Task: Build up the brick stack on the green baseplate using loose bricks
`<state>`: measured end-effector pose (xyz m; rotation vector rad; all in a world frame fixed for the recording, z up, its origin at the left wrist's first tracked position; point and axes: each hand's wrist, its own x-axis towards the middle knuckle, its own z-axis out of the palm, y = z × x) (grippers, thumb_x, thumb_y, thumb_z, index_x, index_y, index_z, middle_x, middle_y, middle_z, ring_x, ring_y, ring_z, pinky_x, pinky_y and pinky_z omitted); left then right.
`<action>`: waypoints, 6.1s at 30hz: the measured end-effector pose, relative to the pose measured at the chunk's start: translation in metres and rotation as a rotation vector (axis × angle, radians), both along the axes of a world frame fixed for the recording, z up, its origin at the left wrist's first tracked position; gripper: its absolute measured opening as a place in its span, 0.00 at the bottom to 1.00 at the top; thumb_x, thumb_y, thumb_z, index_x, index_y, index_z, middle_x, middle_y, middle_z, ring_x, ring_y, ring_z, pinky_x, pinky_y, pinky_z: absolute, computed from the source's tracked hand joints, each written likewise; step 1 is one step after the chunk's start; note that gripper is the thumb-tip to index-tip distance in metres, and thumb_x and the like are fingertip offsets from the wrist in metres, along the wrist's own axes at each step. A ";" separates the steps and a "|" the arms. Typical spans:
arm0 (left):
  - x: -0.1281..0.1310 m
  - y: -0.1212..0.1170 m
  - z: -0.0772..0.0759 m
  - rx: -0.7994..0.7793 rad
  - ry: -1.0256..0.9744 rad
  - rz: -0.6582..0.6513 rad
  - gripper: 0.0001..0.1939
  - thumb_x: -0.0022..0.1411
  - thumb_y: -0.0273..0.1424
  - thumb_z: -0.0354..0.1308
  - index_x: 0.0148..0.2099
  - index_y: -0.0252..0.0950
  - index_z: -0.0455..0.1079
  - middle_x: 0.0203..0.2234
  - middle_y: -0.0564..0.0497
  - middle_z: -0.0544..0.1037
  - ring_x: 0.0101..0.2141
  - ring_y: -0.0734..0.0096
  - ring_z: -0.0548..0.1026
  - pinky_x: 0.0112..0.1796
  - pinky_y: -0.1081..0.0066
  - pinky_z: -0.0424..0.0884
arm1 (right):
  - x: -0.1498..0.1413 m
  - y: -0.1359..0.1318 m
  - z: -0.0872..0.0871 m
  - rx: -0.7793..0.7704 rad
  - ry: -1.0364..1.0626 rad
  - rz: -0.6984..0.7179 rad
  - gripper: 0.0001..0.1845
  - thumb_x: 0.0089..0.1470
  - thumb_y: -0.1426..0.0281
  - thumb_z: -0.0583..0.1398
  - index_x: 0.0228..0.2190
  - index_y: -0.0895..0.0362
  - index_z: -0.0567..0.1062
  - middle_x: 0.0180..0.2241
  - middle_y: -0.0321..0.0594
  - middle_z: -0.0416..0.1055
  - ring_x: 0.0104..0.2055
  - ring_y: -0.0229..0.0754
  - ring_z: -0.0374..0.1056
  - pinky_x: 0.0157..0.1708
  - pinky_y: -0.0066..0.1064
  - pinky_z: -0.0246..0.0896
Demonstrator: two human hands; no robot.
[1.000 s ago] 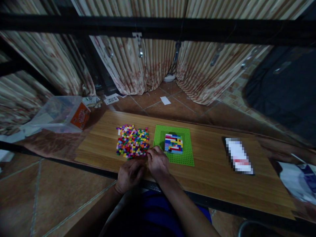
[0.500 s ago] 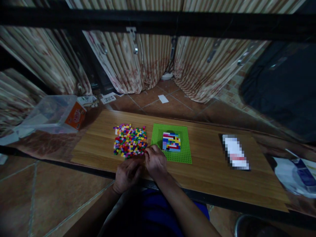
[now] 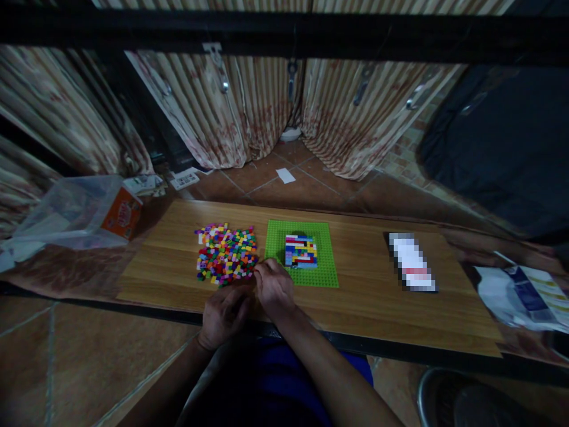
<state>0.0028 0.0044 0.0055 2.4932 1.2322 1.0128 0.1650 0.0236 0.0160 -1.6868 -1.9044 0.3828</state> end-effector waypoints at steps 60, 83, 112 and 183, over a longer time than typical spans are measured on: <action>0.001 0.000 -0.003 -0.018 0.014 0.019 0.07 0.63 0.29 0.55 0.44 0.37 0.69 0.33 0.49 0.79 0.34 0.67 0.77 0.36 0.68 0.72 | 0.078 -0.022 0.027 0.212 0.223 -0.193 0.12 0.61 0.63 0.55 0.38 0.52 0.78 0.42 0.43 0.72 0.44 0.44 0.69 0.45 0.38 0.67; 0.002 0.000 0.000 -0.013 0.015 0.020 0.06 0.63 0.29 0.55 0.43 0.37 0.70 0.32 0.49 0.79 0.34 0.68 0.77 0.36 0.69 0.72 | 0.103 0.006 0.007 0.214 0.128 -0.282 0.11 0.56 0.63 0.57 0.32 0.53 0.79 0.45 0.46 0.68 0.49 0.49 0.65 0.51 0.45 0.61; 0.001 -0.001 -0.004 -0.028 0.002 0.013 0.08 0.63 0.29 0.55 0.45 0.38 0.69 0.33 0.49 0.79 0.35 0.67 0.77 0.36 0.68 0.73 | 0.097 0.015 -0.005 0.157 0.461 -0.502 0.17 0.49 0.57 0.61 0.36 0.57 0.76 0.38 0.44 0.72 0.40 0.45 0.68 0.45 0.42 0.63; 0.000 -0.002 -0.002 -0.048 0.000 -0.002 0.10 0.63 0.28 0.53 0.47 0.38 0.68 0.35 0.48 0.79 0.36 0.66 0.77 0.38 0.68 0.73 | -0.012 0.044 0.002 0.094 -0.054 0.127 0.11 0.61 0.69 0.54 0.34 0.52 0.77 0.37 0.42 0.72 0.42 0.47 0.64 0.46 0.41 0.61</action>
